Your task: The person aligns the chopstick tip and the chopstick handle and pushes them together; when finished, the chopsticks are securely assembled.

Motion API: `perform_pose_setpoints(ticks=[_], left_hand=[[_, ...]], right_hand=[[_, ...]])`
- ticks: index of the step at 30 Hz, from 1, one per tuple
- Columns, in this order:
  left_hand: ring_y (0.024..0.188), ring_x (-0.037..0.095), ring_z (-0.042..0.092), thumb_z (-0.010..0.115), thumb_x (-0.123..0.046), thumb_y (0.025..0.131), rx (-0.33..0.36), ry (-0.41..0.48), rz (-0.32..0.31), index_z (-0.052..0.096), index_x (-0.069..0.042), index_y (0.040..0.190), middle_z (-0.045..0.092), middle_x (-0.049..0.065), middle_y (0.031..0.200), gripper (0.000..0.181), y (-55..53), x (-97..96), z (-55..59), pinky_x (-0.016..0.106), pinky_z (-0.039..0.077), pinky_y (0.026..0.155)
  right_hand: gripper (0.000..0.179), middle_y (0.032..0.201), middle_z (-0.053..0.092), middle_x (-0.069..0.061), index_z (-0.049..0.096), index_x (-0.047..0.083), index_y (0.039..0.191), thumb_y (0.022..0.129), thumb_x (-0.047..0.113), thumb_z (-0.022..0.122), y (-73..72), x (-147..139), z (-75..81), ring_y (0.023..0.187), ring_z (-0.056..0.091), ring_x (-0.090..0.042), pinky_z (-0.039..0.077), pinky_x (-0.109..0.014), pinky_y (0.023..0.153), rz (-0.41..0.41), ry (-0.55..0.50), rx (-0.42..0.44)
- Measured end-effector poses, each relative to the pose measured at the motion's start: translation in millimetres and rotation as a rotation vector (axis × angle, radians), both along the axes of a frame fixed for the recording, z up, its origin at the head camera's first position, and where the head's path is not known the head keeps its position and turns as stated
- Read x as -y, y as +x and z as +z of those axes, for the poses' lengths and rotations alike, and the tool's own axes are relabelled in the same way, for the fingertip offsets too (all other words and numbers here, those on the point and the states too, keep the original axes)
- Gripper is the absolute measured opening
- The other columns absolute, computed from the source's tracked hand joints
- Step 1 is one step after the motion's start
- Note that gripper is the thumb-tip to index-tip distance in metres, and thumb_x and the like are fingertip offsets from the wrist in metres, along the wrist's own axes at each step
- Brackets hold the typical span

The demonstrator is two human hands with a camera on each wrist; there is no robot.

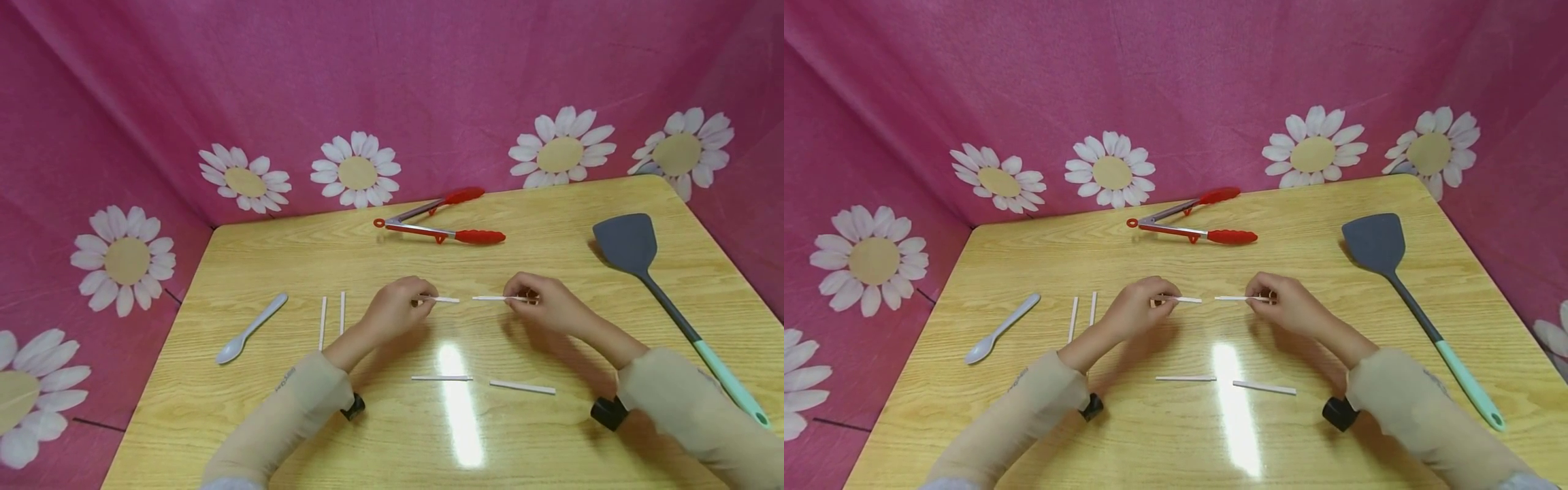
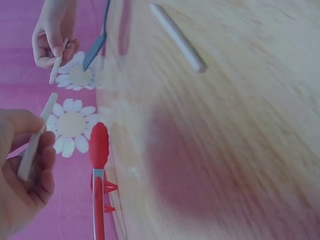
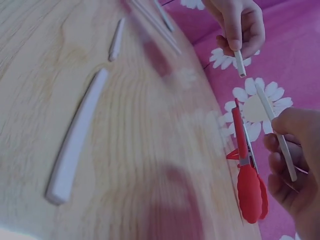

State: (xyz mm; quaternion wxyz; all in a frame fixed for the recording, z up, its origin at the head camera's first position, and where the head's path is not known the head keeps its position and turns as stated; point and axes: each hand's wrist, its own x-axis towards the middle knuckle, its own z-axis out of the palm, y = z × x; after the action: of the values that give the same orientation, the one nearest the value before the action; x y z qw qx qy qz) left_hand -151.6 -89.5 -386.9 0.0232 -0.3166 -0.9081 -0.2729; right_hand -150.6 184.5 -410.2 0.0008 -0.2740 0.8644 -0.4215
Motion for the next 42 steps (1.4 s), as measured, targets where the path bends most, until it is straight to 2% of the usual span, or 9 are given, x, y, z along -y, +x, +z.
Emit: perform_pose_setpoints(ticks=[5,9,15,22,27,34,42], left_hand=[[0.077,0.01,0.057,0.061,-0.011,0.084,0.083,0.179,-0.027,0.065,-0.009,0.091,0.062,0.0,0.089,0.008,-3.4,-1.8,0.7,0.025,0.049,0.067],[0.077,0.01,0.057,0.061,-0.01,0.084,0.09,0.241,-0.052,0.065,-0.007,0.091,0.062,0.002,0.09,0.008,-4.6,-3.1,0.7,0.029,0.049,0.068],[0.078,0.011,0.058,0.061,-0.009,0.084,0.099,0.252,-0.057,0.065,-0.006,0.091,0.062,0.003,0.091,0.008,-4.2,-4.1,0.1,0.026,0.049,0.069],[0.078,0.01,0.057,0.061,-0.008,0.084,0.112,0.257,-0.048,0.065,-0.007,0.091,0.062,0.003,0.091,0.008,-3.2,-4.0,0.5,0.017,0.046,0.068],[0.079,0.01,0.057,0.061,-0.008,0.084,0.128,0.28,-0.043,0.066,-0.007,0.091,0.062,0.003,0.091,0.008,-3.4,-4.5,0.4,0.017,0.046,0.068],[0.081,0.01,0.057,0.059,-0.009,0.086,0.214,0.323,-0.035,0.065,-0.007,0.092,0.062,0.003,0.092,0.009,-2.3,-4.9,3.2,0.018,0.047,0.072],[0.08,0.012,0.059,0.06,-0.008,0.084,0.209,0.328,-0.031,0.066,-0.004,0.093,0.062,0.005,0.091,0.01,-1.2,-6.8,5.2,0.016,0.047,0.07]], right_hand=[[0.005,0.079,0.057,0.001,0.06,0.003,0.085,0.082,0.0,0.061,-2.0,2.8,4.1,0.07,0.049,-0.007,0.043,-0.023,0.058,-0.018,-0.044,0.052],[0.003,0.078,0.056,0.0,0.059,0.001,0.086,0.083,0.002,0.06,-1.2,4.8,8.0,0.07,0.048,-0.007,0.042,-0.022,0.058,-0.013,-0.062,0.07],[0.003,0.077,0.056,-0.001,0.059,0.003,0.086,0.085,0.006,0.06,1.2,6.2,10.1,0.07,0.049,-0.009,0.043,-0.023,0.058,-0.009,-0.087,0.077],[0.002,0.078,0.056,0.001,0.059,0.004,0.085,0.084,0.002,0.059,2.1,7.5,9.4,0.07,0.049,-0.008,0.043,-0.023,0.059,0.0,-0.093,0.057],[0.003,0.08,0.057,0.0,0.059,0.002,0.087,0.084,0.004,0.059,3.1,7.5,10.9,0.071,0.05,-0.007,0.043,-0.023,0.06,-0.005,-0.097,0.049],[0.004,0.081,0.058,-0.002,0.059,0.001,0.087,0.085,0.003,0.059,3.1,7.8,12.1,0.07,0.05,-0.007,0.043,-0.021,0.06,-0.007,-0.126,0.06],[0.004,0.084,0.059,-0.006,0.059,-0.002,0.088,0.084,0.0,0.058,3.2,10.2,14.9,0.074,0.053,-0.004,0.045,-0.02,0.063,0.007,-0.146,0.03]])
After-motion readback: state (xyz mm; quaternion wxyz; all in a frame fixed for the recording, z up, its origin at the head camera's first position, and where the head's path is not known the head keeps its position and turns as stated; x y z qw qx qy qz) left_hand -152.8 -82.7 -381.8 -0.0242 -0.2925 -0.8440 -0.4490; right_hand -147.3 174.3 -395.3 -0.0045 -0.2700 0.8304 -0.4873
